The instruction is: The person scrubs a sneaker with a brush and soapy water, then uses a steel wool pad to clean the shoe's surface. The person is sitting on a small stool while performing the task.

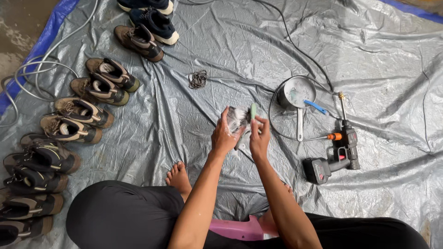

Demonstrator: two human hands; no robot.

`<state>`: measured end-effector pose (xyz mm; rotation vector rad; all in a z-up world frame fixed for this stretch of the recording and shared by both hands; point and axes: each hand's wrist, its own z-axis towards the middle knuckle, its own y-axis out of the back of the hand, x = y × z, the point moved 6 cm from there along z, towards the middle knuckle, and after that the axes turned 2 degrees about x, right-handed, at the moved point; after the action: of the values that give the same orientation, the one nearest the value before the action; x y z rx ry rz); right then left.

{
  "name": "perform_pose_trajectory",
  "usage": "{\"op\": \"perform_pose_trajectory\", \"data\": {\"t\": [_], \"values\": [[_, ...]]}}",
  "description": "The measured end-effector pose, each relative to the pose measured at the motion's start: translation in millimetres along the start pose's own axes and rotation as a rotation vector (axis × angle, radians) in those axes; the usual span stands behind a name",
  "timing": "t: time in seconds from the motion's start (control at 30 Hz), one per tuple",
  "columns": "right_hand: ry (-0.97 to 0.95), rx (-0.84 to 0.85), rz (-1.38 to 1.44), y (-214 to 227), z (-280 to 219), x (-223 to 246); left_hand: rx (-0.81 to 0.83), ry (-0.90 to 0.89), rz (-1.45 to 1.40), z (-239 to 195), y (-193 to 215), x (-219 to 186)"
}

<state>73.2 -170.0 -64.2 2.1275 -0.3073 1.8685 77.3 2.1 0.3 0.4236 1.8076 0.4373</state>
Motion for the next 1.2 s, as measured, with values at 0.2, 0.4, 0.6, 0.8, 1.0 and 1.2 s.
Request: {"op": "perform_pose_trajectory", "data": {"t": [0.2, 0.4, 0.6, 0.8, 1.0, 1.2], "values": [[-0.173, -0.054, -0.100, 20.8, -9.0, -85.7, 0.009, 0.038, -0.014, -14.0, 7.0, -3.4], [0.013, 0.003, 0.002, -16.8, -10.1, 15.0, 0.036, 0.047, -0.020, -12.8, 0.4, -1.7], [-0.070, -0.071, -0.086, 8.8, 2.6, -61.9, -0.011, 0.033, -0.042, -9.8, 13.9, -15.4], [0.017, -0.017, -0.082, -8.3, -21.5, -4.5, 0.023, 0.036, -0.042, -9.9, 18.2, -11.9], [-0.199, -0.018, -0.365, 65.9, 58.0, -92.0, 0.124, 0.027, 0.153, 6.6, 17.9, -14.1], [-0.137, -0.080, -0.704, 139.3, 189.6, -49.4, 0.178, -0.092, 0.418, 7.2, -2.5, -25.8]]}}
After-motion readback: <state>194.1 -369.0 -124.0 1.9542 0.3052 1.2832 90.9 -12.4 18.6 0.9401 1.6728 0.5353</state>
